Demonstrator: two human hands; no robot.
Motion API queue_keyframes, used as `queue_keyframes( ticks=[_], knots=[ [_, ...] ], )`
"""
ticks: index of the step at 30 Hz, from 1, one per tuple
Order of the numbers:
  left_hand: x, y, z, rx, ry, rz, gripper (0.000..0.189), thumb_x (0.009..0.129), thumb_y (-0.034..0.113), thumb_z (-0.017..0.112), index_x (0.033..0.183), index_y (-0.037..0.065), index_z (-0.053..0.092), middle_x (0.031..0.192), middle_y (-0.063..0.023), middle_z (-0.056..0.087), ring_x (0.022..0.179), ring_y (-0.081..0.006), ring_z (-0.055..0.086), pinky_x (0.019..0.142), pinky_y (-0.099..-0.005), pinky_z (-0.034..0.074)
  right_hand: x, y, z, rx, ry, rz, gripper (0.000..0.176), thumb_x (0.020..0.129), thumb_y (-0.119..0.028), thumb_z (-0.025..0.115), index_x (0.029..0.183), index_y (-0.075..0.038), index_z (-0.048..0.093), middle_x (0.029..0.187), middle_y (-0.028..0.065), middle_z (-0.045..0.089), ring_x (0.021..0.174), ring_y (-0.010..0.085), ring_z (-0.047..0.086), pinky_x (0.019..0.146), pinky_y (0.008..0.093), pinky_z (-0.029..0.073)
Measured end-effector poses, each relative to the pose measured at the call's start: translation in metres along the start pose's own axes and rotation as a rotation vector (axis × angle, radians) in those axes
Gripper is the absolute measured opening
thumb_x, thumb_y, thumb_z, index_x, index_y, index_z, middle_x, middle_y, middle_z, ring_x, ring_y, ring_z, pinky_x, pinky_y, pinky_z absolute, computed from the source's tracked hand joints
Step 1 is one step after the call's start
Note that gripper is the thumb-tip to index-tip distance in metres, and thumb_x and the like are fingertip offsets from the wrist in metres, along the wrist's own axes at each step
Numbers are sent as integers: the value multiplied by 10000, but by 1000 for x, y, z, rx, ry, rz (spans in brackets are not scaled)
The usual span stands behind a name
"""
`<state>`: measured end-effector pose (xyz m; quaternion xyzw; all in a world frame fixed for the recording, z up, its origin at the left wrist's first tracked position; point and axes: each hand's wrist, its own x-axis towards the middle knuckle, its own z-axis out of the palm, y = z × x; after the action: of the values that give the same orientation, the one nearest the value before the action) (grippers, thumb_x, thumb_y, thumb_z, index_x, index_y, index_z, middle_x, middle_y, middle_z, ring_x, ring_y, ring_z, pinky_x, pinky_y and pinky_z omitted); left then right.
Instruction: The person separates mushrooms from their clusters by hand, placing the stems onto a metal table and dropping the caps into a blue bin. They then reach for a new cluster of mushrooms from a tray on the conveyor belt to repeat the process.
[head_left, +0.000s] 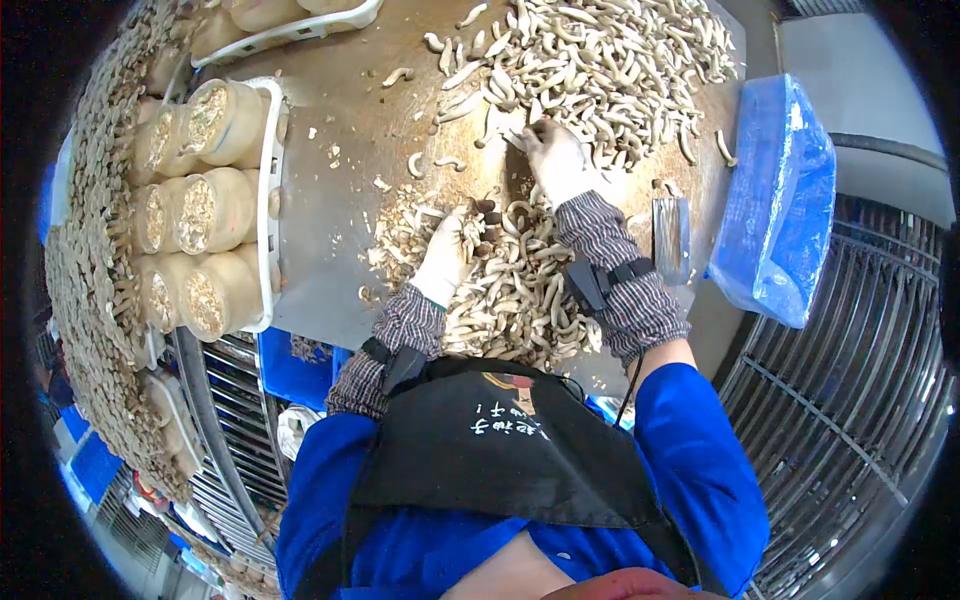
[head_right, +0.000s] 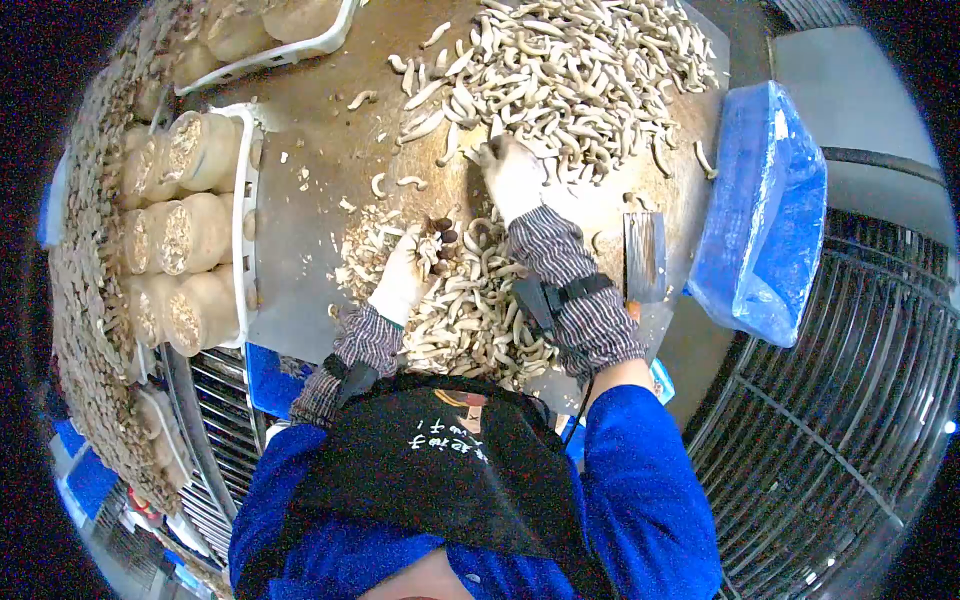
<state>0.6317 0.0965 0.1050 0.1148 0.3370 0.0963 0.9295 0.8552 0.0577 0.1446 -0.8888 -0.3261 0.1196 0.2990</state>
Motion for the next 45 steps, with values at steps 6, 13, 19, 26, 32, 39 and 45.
queue_keyframes(
  ticks=[6,13,19,26,32,39,45],
  knots=[
    [0,-14,-31,-157,-98,-105,331,1036,301,426,1151,63,625,904,-24,684,780,-120,655,630,-248,533,41,7,24,-382,-231,-183,346,837,-317,672,945,12,664,894,241,672,845,382,667,766,477,517],
    [-13,5,9,-4,-80,-45,405,1047,370,393,1173,50,608,1011,-52,683,828,-142,663,644,-273,551,28,-15,5,-213,-306,-153,366,886,-332,631,993,16,671,902,242,686,843,350,685,751,454,533],
    [17,3,-31,-312,-313,45,400,1013,451,450,1131,120,640,933,-23,696,772,-135,657,543,-292,521,-87,-36,-14,187,-451,-351,355,929,-243,561,1198,-16,607,1090,239,655,1015,375,640,917,428,502],
    [-14,10,-21,83,44,-14,302,1005,321,488,1144,105,646,948,-15,694,727,-124,652,581,-267,518,-69,58,-46,-33,7,-50,361,893,-153,630,1222,-11,589,1078,202,661,969,366,646,854,426,523],
    [-43,-3,-17,207,93,16,270,976,279,535,1145,105,653,945,-10,689,726,-119,636,574,-256,490,-72,72,-40,-271,-108,-223,321,854,-183,687,1124,-28,610,985,186,614,874,355,622,755,428,524],
    [-66,-22,-19,199,-2,-103,350,985,350,527,1193,87,629,1036,-33,679,790,-130,620,624,-252,500,-63,73,-41,-617,-68,-295,251,879,-200,641,1035,-4,634,893,167,645,766,301,639,730,390,523],
    [-70,-27,-5,-70,5,-68,502,1028,467,412,1242,41,567,1042,-95,692,889,-218,687,689,-357,589,-114,-18,-59,468,-522,75,296,889,-209,638,1116,-22,671,931,134,696,859,197,647,804,334,499]
  ],
)
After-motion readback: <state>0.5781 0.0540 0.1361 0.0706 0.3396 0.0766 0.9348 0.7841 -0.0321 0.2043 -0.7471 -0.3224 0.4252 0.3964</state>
